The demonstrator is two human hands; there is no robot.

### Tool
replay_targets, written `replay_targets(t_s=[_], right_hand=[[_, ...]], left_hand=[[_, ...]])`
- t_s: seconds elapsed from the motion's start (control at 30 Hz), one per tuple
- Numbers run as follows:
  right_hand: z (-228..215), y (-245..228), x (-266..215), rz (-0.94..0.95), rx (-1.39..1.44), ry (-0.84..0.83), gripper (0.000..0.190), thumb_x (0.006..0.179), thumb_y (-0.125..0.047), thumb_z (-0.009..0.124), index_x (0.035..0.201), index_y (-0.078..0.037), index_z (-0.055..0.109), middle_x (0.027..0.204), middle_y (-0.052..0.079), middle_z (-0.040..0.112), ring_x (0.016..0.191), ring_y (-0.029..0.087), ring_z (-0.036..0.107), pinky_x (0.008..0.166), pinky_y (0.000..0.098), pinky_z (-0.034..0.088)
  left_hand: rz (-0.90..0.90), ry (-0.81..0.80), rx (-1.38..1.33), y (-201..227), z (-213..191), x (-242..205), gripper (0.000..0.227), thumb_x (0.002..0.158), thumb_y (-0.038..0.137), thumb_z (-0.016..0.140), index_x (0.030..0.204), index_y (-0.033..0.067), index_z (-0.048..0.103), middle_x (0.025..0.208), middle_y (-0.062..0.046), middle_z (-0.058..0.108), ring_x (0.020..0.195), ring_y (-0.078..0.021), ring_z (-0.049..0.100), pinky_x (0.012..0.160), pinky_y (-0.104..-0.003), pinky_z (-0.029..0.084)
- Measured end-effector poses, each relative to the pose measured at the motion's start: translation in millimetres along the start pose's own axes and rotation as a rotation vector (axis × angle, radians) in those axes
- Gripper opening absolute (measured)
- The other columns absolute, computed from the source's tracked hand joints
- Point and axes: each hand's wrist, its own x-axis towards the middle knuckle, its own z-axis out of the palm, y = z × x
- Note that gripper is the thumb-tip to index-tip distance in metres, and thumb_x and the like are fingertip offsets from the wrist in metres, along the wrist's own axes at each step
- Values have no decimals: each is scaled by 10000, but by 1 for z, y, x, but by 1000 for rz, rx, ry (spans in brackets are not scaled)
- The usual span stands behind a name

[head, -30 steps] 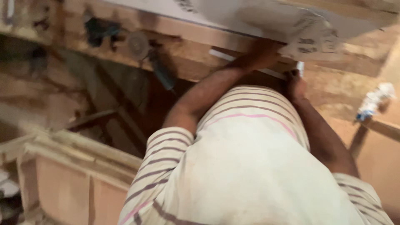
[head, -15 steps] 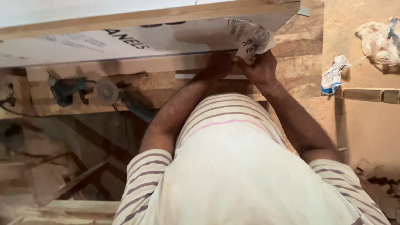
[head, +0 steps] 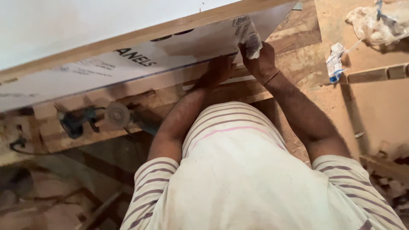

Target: The person peels protective film from the edges of a white panel mounted on a wooden frame. They use both hands to lift and pull the film off in sections, then gather the removed film into a bundle.

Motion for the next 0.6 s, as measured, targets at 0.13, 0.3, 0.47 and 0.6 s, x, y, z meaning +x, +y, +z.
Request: replay_targets(t_s=[0.13, 0.3, 0.47, 0.6], right_hand=[[8, -22, -7, -80, -179, -16, 195, 1034, -193, 732, 893, -61, 702, 803, 172, 703, 745, 417, 672, 639, 489, 529], [9, -58, -30, -132, -133, -29, 152, 927, -150, 709, 986, -9, 715, 840, 173, 703, 742, 376, 685, 833, 586, 531], [40, -73, -45, 156, 123, -62, 153, 981, -195, 703, 924, -53, 710, 866, 143, 713, 792, 340, 710, 696, 444, 566], [66, -75, -62, 202, 51, -34, 193, 940, -226, 759, 887, -46, 713, 844, 170, 709, 785, 381, 678, 695, 473, 544]], left_hand=[[-115, -361, 10, -18, 0, -5, 309, 898, 367, 704, 925, 66, 766, 923, -209, 739, 911, -407, 704, 834, -539, 534], [-77, -348, -51, -31, -16, -22, 243, 882, 323, 682, 903, 98, 772, 882, -195, 739, 858, -398, 710, 801, -532, 542], [-86, -411, -68, -36, -33, -32, 191, 865, 279, 660, 881, 130, 779, 841, -180, 739, 806, -388, 716, 769, -525, 551], [-122, -553, -58, -34, -55, -40, 165, 848, 255, 648, 858, 162, 783, 823, -162, 744, 780, -376, 724, 763, -513, 562]])
